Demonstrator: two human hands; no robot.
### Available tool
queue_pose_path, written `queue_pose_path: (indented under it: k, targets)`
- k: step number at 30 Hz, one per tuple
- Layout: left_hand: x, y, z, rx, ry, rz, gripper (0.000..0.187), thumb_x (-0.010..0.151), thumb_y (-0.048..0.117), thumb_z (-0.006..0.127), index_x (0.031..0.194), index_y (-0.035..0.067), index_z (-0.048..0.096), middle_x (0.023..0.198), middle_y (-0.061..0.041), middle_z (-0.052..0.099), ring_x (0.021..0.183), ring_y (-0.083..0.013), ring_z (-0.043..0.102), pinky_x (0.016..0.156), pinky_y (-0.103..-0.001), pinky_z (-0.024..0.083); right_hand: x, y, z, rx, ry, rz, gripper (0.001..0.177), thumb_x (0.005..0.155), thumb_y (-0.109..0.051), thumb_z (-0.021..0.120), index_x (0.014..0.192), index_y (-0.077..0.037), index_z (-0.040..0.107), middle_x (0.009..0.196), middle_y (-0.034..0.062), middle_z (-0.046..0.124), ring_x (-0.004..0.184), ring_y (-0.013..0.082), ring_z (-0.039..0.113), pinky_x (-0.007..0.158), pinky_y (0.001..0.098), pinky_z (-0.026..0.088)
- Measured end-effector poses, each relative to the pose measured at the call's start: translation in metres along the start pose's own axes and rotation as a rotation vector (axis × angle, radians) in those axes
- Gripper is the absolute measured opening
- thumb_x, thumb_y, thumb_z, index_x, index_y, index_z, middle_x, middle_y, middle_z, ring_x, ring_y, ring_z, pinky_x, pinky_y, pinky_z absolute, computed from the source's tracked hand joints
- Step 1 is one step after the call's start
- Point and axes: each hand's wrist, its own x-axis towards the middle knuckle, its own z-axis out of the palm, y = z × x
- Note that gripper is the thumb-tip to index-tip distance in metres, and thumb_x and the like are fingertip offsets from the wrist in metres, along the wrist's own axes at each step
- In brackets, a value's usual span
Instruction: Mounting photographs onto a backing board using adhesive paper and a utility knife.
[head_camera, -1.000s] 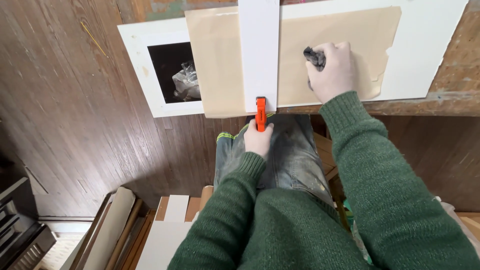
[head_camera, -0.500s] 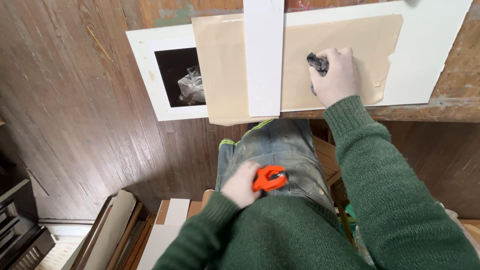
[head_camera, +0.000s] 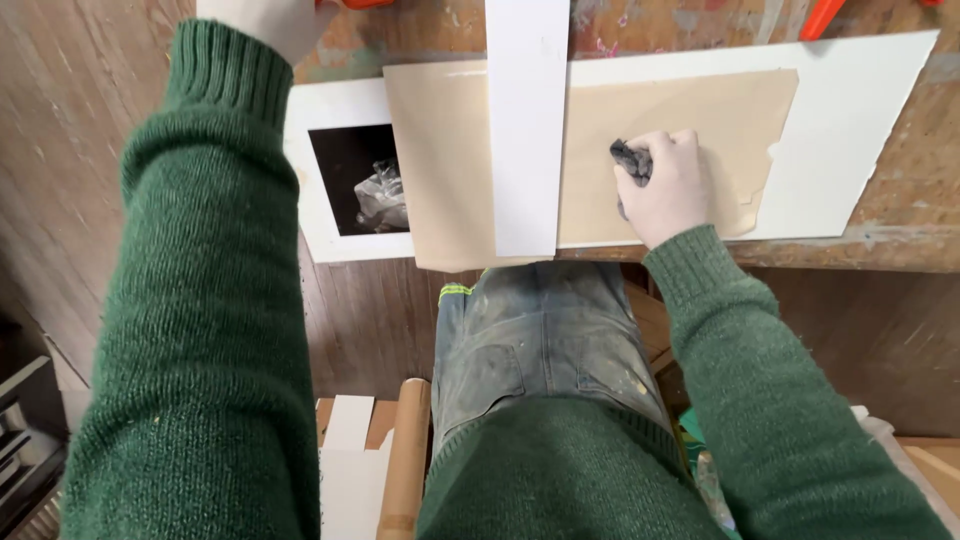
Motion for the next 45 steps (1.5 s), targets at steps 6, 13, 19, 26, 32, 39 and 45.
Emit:
queue_pose_path:
  k: [6,13,19,26,32,39,45]
  targets:
    - [0.029,0.007,-0.010,-0.024,-0.080,-0.043,0.025,0.091,0.015,0.074,0.108,0.003,0.060,0.098,-0.018,0.064,0.092,-0.0385,0.061,0.081,-0.050,0.051,-0.001,0.011,-0.001,0.022,-0.004,-0.073,0.026,0.091,-0.017,0.079,0.111,-0.005,0.066,0.115,0.0155,0.052,0.102,0.0301,0.060,0.091,0.0431,0.051]
    - [-0.079,0.172,0.041,-0.849,-0.006,-0.521,0.028,0.095,0.003,0.063,0.123,0.001,0.063,0.106,-0.016,0.074,0.093,-0.0208,0.074,0.081,-0.031,0.061,-0.030,-0.014,-0.003,0.464,-0.252,0.321,0.026,0.089,-0.020,0.073,0.106,-0.002,0.064,0.096,0.0067,0.068,0.085,0.0159,0.066,0.079,0.0310,0.055]
    - [-0.120,0.239,0.070,-1.160,-0.064,-0.823,0.053,0.095,0.007,0.063,0.143,-0.005,0.045,0.140,-0.018,0.056,0.125,-0.0257,0.060,0.101,-0.037,0.054,-0.035,-0.012,0.022,1.102,-0.284,0.499,0.023,0.089,-0.011,0.068,0.109,-0.001,0.067,0.094,-0.0004,0.069,0.083,0.0085,0.065,0.075,0.0245,0.054]
    - [-0.111,0.242,0.096,-1.503,-0.072,-0.972,0.054,0.097,0.015,0.066,0.144,-0.004,0.049,0.110,-0.007,0.069,0.106,-0.0149,0.065,0.096,-0.029,0.053,-0.031,-0.027,0.023,1.143,-0.319,0.523,0.018,0.093,-0.011,0.065,0.107,-0.001,0.067,0.090,-0.0015,0.067,0.078,0.0064,0.062,0.070,0.0224,0.051]
    - [-0.111,0.234,0.099,-1.395,-0.051,-1.029,0.041,0.093,0.016,0.071,0.128,-0.003,0.062,0.094,-0.001,0.063,0.088,-0.0101,0.061,0.081,-0.025,0.053,-0.034,-0.026,0.033,1.104,-0.398,0.500,0.020,0.092,-0.014,0.070,0.104,0.001,0.067,0.087,-0.0013,0.066,0.074,0.0064,0.061,0.065,0.0232,0.049]
    - [-0.124,0.234,0.086,-1.499,-0.082,-0.915,0.021,0.102,0.013,0.069,0.111,-0.006,0.071,0.092,-0.001,0.061,0.083,-0.0093,0.050,0.077,-0.023,0.044,-0.053,-0.004,0.032,0.881,-0.342,0.415,0.025,0.085,-0.014,0.075,0.105,0.001,0.070,0.088,0.0012,0.071,0.079,0.0086,0.066,0.070,0.0238,0.053]
    - [-0.096,0.238,0.006,-1.583,-0.117,-0.838,0.025,0.103,0.015,0.061,0.123,0.004,0.070,0.087,0.004,0.056,0.076,-0.0038,0.048,0.069,-0.019,0.042,-0.061,0.000,-0.101,0.382,-0.168,0.304,0.068,0.073,0.022,0.055,0.130,-0.013,0.065,0.132,0.0109,0.063,0.110,0.0276,0.068,0.096,0.0420,0.060]
